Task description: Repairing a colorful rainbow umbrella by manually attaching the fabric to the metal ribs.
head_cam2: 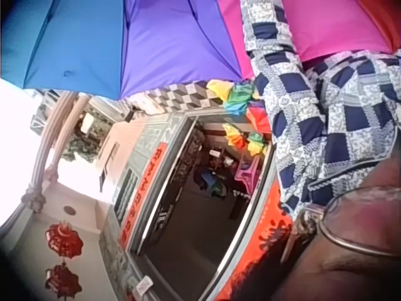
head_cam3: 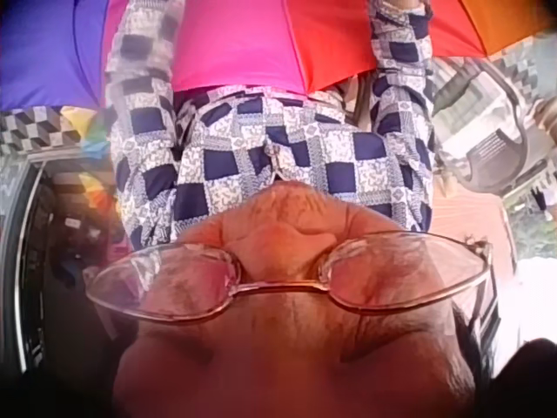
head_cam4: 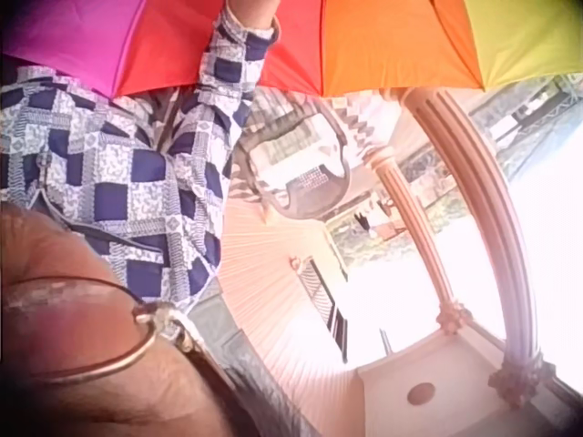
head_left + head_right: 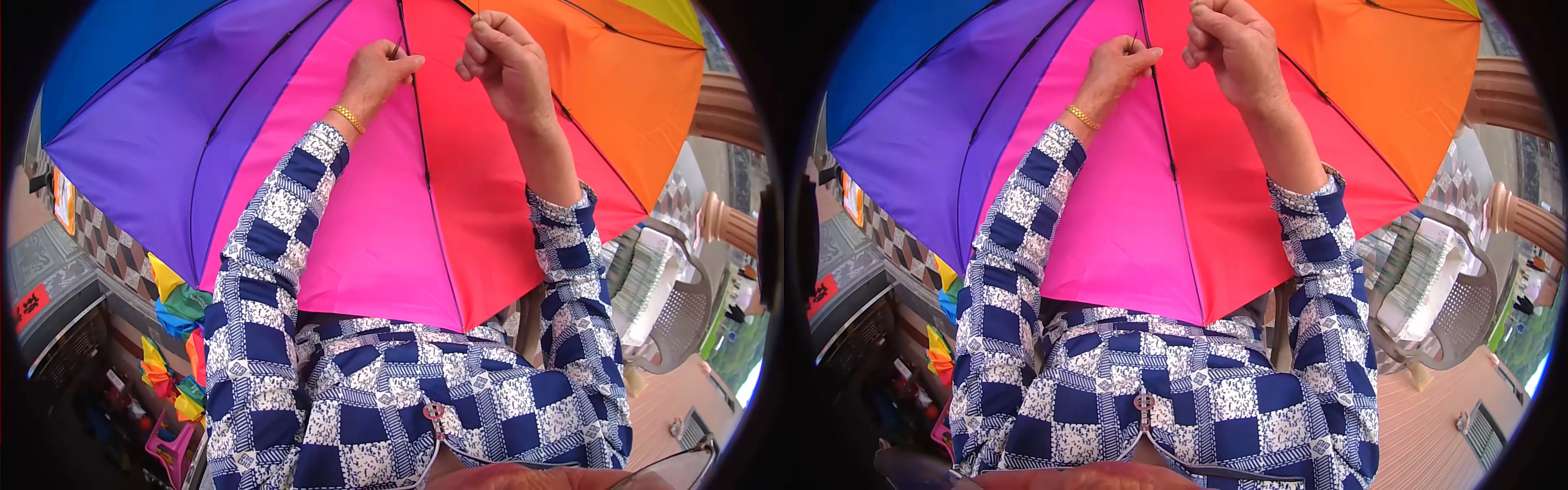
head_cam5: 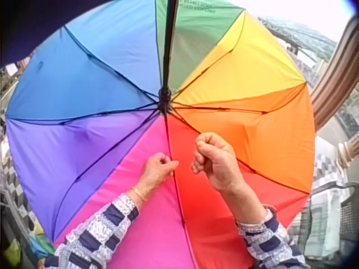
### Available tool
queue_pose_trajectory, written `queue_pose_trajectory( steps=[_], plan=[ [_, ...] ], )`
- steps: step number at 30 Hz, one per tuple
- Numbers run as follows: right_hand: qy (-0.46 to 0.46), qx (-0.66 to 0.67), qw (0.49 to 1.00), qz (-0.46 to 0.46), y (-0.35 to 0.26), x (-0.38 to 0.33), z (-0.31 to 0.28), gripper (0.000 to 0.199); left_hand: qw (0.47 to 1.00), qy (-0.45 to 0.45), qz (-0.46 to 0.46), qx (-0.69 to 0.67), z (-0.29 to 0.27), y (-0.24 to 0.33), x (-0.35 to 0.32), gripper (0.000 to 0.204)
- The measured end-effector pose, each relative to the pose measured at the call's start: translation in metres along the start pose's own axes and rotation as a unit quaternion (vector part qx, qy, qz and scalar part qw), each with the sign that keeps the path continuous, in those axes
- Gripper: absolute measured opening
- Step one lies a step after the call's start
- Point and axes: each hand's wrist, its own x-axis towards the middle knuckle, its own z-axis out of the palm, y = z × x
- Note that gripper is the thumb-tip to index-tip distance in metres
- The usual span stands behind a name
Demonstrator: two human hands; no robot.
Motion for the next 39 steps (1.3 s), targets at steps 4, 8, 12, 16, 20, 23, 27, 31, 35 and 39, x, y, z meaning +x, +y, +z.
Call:
queue_pose_trajectory(
  steps=[4, 8, 12, 16, 20, 23, 27, 31, 35, 39],
  plan=[
    [-0.068, -0.059, 0.996, -0.011, 0.011, -0.016, 0.037, 0.011, 0.971, -0.15, -0.056, -0.177, -0.022, -0.003, 0.008, 0.023],
    [-0.13, -0.114, 0.984, -0.038, 0.022, -0.02, 0.045, 0.011, 0.966, -0.223, -0.017, -0.129, -0.027, -0.001, 0.014, 0.018],
    [-0.104, -0.108, 0.988, -0.042, 0.018, -0.015, 0.038, 0.009, 0.981, -0.185, -0.039, 0.033, -0.025, 0.016, 0.017, 0.015],
    [-0.021, -0.243, 0.965, -0.099, 0.04, 0.004, 0.005, 0.009, 0.991, -0.13, -0.028, 0.011, -0.023, 0.014, 0.014, 0.015],
    [0.029, -0.371, 0.92, -0.119, 0.06, 0.015, -0.017, 0.007, 0.995, -0.087, 0.024, -0.045, -0.021, 0.007, 0.011, 0.015],
    [0.036, -0.579, 0.803, -0.137, 0.065, 0.018, -0.019, 0.009, 0.994, -0.071, 0.004, -0.083, -0.02, 0.004, 0.008, 0.016],
    [0.031, -0.648, 0.748, -0.14, 0.07, 0.021, -0.022, 0.013, 0.994, -0.047, 0.016, -0.098, -0.017, 0.004, 0.006, 0.017],
    [0.004, -0.631, 0.762, -0.143, 0.069, 0.019, -0.022, 0.012, 0.992, -0.04, 0.01, -0.121, -0.017, 0.004, 0.007, 0.017],
    [-0.014, -0.614, 0.776, -0.146, 0.07, 0.018, -0.025, 0.011, 0.992, -0.04, -0.002, -0.123, -0.018, 0.005, 0.007, 0.017],
    [-0.019, -0.612, 0.776, -0.152, 0.07, 0.02, -0.024, 0.011, 0.989, -0.027, -0.043, -0.136, -0.018, 0.008, 0.008, 0.011]
  ],
)
